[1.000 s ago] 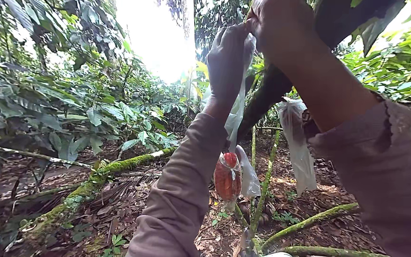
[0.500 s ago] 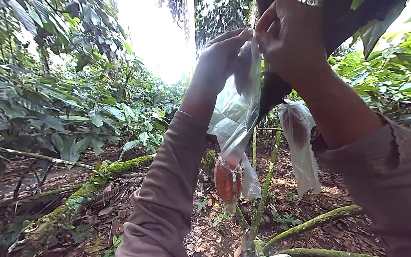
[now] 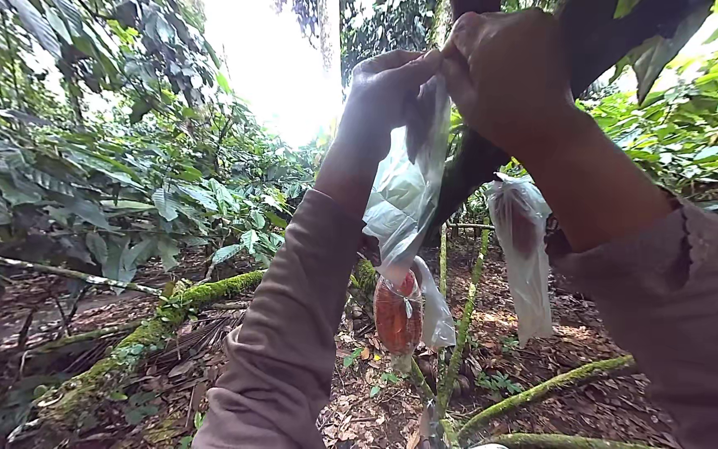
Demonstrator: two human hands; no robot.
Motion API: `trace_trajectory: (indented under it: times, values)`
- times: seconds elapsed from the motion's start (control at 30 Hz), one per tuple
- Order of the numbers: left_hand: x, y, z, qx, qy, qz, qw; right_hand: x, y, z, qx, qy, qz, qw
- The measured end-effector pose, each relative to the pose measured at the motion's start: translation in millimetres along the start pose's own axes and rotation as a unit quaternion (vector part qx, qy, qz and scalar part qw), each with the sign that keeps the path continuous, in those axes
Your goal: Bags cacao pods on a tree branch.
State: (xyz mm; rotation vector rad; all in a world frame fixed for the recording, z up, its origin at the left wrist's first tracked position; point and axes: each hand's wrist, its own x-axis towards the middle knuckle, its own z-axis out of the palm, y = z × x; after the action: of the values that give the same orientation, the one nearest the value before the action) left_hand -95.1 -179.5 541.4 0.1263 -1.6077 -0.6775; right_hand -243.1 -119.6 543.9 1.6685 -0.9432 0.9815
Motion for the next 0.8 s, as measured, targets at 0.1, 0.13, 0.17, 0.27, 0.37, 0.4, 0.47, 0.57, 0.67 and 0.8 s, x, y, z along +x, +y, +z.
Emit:
trace_trajectory:
  times: [0.1,0.13,0.17,0.27,0.37,0.4,0.47,0.57,0.67,0.8]
  values:
    - [1.4,3.9,-2.8,0.042,-0.025,0.024,0.999,4.6,3.9,5.6,-0.002,0.045,-0.008,0.999]
    - [2.7,5.6,-3.2,0.058,-0.033,0.029,0.997,6.3,3.7,7.4,0.000,0.057,0.001,0.998]
    - [4.1,7.7,-3.5,0.073,-0.038,0.028,0.996,7.8,2.4,8.2,0.002,0.059,0.017,0.998]
    - [11.5,11.3,-3.7,0.121,-0.040,0.034,0.991,11.3,-3.5,6.5,-0.006,0.041,0.076,0.996]
    - [18.3,13.8,-0.2,0.197,-0.026,0.035,0.979,11.2,-8.8,5.1,-0.028,0.024,0.103,0.994]
    - [20.9,14.5,1.4,0.223,-0.018,0.030,0.974,10.6,-9.6,5.9,-0.040,0.023,0.101,0.994]
    - [27.3,12.1,3.2,0.263,-0.001,0.020,0.965,9.0,-10.1,8.2,-0.054,0.025,0.085,0.995]
    - [35.8,5.3,5.0,0.341,0.019,0.014,0.940,6.3,-10.8,8.1,-0.057,0.003,0.083,0.995]
    - [37.2,1.7,7.4,0.369,0.023,0.020,0.929,2.2,-10.6,7.1,-0.062,-0.001,0.090,0.994]
    - [9.2,-3.6,-0.8,0.256,-0.010,0.005,0.967,-7.9,-9.0,-7.7,-0.048,-0.020,0.117,0.992]
